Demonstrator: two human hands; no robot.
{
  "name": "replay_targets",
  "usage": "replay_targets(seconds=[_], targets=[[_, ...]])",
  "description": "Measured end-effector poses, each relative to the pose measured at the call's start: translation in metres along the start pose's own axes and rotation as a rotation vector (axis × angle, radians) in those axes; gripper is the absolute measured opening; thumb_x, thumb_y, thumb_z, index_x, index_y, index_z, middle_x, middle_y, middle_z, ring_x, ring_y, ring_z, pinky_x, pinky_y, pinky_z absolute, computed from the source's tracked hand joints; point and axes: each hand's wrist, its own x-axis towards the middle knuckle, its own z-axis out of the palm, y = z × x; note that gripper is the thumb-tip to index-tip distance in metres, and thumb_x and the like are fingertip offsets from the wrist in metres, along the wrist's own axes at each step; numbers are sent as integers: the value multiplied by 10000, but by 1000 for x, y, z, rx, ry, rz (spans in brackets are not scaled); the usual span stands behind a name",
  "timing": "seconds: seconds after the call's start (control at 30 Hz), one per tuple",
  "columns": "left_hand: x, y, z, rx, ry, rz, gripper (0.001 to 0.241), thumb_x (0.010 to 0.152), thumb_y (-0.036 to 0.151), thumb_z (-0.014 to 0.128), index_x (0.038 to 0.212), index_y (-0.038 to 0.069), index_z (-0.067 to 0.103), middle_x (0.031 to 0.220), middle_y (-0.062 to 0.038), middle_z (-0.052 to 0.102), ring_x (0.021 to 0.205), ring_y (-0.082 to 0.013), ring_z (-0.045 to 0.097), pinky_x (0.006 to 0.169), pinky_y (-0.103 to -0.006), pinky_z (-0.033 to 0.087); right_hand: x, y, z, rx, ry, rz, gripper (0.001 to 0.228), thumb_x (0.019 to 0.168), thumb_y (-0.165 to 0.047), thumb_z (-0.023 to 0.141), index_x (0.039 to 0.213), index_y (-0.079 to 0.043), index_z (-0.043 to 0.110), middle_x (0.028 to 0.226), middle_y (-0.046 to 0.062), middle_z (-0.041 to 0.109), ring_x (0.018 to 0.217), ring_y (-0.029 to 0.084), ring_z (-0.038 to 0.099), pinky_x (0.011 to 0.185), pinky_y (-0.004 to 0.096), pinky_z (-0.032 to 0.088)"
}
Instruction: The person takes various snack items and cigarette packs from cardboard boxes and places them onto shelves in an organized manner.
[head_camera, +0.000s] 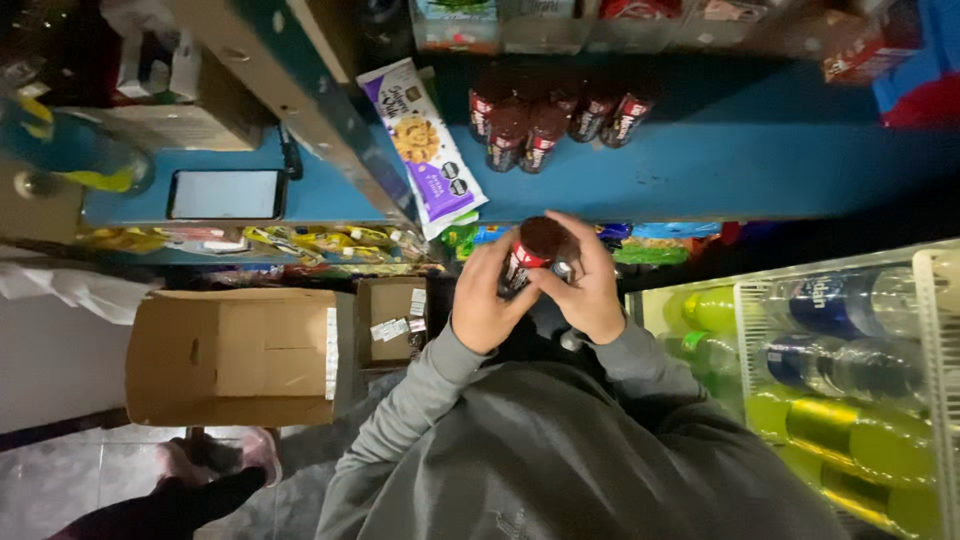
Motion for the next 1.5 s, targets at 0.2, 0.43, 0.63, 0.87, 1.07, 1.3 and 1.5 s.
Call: replay_targets(seconds=[0.2,0.43,0.63,0.87,1.07,1.3,1.5], targets=[[31,-10,48,20,-52,59,758,1067,137,1009,1740,-1,690,1461,-270,782,1287,-537,795,1097,-642,680,17,-5,-47,-149,52,2,767,1199,-160,932,1875,-56,585,1655,271,765,1558,512,745,1308,646,623],[48,-15,72,32,-64,-30,626,1140,-7,915,1715,17,671,1509,-203,709,1287,-502,755,1114,-651,680,42,10,-75,-301,46,42,737,1267,-200,859,1898,-29,520,1595,345,674,1487,614,711,1295,791,550],[63,-9,86,0,-91,-84,508,1198,-38,824,1667,57,653,1570,-172,668,1366,-492,789,1099,-692,722,65,26,-82,-321,39,63,728,1292,-153,828,1927,-79,481,1634,324,638,1506,629,694,1328,840,516],[67,-15,101,51,-72,-95,551,1204,11,830,1719,59,642,1656,-211,630,1368,-546,799,1038,-711,761,85,57,-86,-357,24,64,699,1315,-105,796,1937,-107,476,1730,290,595,1584,612,653,1359,816,510],[79,-10,106,66,-51,-101,622,1174,-24,852,1758,22,644,1709,-253,602,1429,-603,776,1044,-732,775,96,91,-98,-376,60,-8,670,1227,20,878,1836,-66,615,1724,216,616,1533,513,726,1190,589,719],[80,-17,117,86,-53,-124,650,1186,5,844,1797,32,621,1707,-233,596,1444,-577,770,1084,-715,764,92,106,-95,-369,109,57,665,1179,21,932,1760,-71,623,1595,183,599,1407,482,757,1132,568,775],[76,-23,122,111,-54,-131,666,1186,21,833,1815,34,613,1715,-233,582,1457,-584,753,1100,-707,763,91,104,-101,-629,66,-4,504,1160,-70,987,1584,-56,716,1248,157,713,1057,477,832,706,529,728]])
